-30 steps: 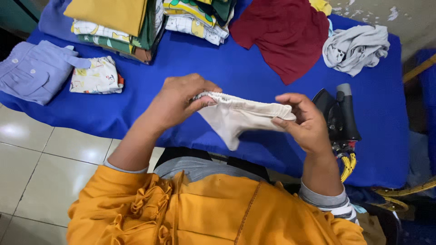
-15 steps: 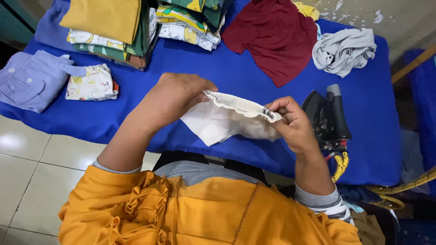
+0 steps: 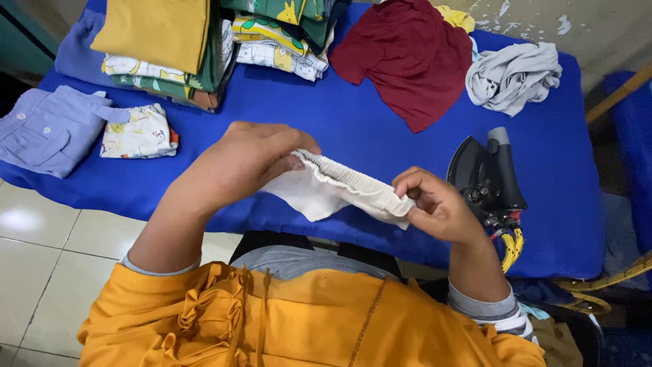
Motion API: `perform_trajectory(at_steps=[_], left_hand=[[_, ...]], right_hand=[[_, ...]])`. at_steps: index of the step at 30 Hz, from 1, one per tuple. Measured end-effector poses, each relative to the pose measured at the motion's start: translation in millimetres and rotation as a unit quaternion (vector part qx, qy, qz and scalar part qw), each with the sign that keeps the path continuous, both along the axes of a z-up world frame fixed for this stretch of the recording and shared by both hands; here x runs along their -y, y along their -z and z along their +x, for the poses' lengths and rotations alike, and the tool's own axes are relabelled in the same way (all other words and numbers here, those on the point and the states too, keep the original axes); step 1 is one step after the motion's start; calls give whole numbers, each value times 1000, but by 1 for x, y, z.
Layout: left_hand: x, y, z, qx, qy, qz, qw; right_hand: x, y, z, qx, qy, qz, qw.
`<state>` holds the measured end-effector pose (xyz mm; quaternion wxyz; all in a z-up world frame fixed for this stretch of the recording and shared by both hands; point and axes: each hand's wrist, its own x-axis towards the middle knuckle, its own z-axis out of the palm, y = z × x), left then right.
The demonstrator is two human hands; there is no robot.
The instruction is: The person irons a pair of light blue shorts, a pair of white shorts, and a maroon t-shirt by hand using an iron on a blue surface, and then stacks them.
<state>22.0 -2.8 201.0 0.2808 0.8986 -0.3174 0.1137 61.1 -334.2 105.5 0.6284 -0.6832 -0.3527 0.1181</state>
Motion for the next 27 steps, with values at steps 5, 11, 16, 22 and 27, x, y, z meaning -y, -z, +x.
perform_trajectory(at_steps=[5, 11, 16, 22, 27], left_hand=[[10, 25, 48, 99, -25, 56, 993], [39, 10, 77, 273, -13, 1, 962], [15, 77, 98, 355, -34, -4, 934], [-27, 191, 55, 113, -67, 135, 982], [-8, 205, -5, -37, -45, 5, 998]], right_hand=[[-2, 10, 16, 51, 126, 3, 991], [1, -42, -11, 324, 348, -21, 879], [-34, -30, -40, 423, 315, -98, 844], [-45, 20, -45, 331, -25, -194, 923], [19, 72, -25, 322, 122, -261, 902]])
